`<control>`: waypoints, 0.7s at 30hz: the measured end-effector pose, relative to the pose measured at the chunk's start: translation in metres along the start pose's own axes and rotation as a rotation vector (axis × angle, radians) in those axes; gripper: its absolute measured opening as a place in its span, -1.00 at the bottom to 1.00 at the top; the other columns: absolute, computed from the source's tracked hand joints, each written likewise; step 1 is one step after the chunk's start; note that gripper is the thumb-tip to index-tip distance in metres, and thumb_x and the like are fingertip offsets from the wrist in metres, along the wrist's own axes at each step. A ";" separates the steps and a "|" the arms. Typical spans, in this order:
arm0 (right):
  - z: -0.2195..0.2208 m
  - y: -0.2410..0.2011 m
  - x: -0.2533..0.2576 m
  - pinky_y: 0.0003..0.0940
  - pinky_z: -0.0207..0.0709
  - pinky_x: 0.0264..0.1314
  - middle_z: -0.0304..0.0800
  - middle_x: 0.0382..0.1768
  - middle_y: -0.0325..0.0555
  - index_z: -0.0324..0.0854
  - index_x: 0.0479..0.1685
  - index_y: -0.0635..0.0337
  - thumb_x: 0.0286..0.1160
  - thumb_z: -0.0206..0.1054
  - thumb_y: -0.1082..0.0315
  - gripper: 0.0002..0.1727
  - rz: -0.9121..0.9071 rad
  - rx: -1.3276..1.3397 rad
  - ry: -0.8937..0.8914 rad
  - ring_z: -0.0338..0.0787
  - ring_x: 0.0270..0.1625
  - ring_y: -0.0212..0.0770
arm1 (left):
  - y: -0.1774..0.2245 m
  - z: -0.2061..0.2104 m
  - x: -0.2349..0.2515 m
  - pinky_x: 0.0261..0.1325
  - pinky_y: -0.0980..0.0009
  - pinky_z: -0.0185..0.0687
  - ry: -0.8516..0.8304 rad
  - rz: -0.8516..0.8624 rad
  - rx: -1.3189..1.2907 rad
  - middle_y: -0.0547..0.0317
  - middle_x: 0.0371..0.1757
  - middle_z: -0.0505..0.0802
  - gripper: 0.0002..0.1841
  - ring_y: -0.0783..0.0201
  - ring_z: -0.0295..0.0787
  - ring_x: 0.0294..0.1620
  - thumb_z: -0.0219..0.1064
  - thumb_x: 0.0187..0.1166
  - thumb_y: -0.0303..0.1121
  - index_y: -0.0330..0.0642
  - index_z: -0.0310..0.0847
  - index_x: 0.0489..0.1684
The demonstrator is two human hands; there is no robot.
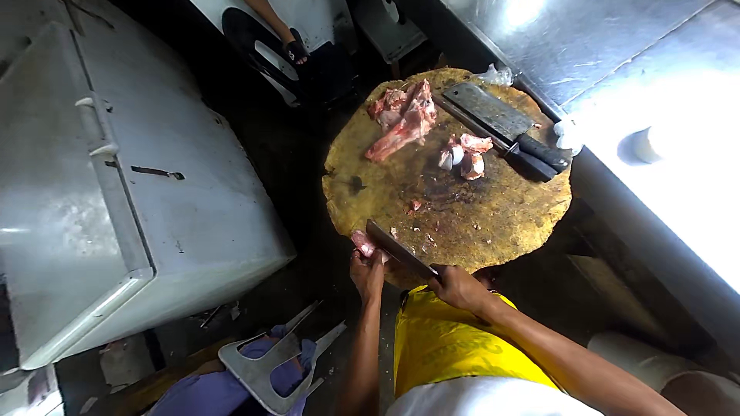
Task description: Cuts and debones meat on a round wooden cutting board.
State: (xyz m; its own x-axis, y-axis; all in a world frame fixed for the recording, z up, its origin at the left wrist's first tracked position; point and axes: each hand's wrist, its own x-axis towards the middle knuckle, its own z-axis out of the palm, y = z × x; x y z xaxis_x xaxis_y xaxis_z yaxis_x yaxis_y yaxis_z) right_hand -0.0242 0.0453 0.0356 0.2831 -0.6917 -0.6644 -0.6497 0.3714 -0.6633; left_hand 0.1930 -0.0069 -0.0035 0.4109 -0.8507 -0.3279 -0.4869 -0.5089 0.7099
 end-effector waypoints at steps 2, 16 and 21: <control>-0.005 0.007 0.003 0.18 0.63 -0.10 0.78 -0.29 0.01 0.67 0.11 0.04 0.70 0.09 0.02 -0.63 0.025 -0.021 0.001 0.82 -0.17 0.06 | -0.002 0.002 0.001 0.13 0.13 0.81 0.003 -0.025 -0.021 -0.14 0.01 0.85 -0.50 0.13 0.88 -0.06 0.51 0.52 -0.29 -0.40 0.56 0.35; -0.007 -0.024 -0.025 -0.01 0.62 -0.30 0.72 -0.47 -0.12 0.65 0.34 -0.01 0.70 0.06 0.06 -0.57 -0.159 0.046 0.183 0.75 -0.41 -0.10 | -0.006 0.002 0.000 0.22 0.06 0.70 0.024 -0.033 -0.011 -0.13 0.01 0.85 -0.53 0.09 0.81 0.05 0.51 0.51 -0.22 -0.37 0.64 0.26; -0.008 -0.027 0.014 0.29 0.64 0.06 0.83 -0.09 0.12 0.67 0.10 0.10 0.66 0.16 0.04 -0.63 0.077 -0.111 -0.061 0.84 0.05 0.16 | -0.009 0.008 -0.002 0.20 0.08 0.72 0.109 -0.029 -0.062 -0.11 -0.06 0.87 -0.64 0.12 0.84 0.02 0.54 0.45 -0.32 -0.39 0.70 0.08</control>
State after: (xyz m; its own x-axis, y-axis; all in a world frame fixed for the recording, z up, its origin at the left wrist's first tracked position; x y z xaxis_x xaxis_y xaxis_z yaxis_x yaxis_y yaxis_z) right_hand -0.0090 0.0208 0.0472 0.2693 -0.6235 -0.7340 -0.7444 0.3488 -0.5694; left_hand 0.1900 -0.0019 -0.0141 0.5071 -0.8146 -0.2815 -0.4268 -0.5211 0.7392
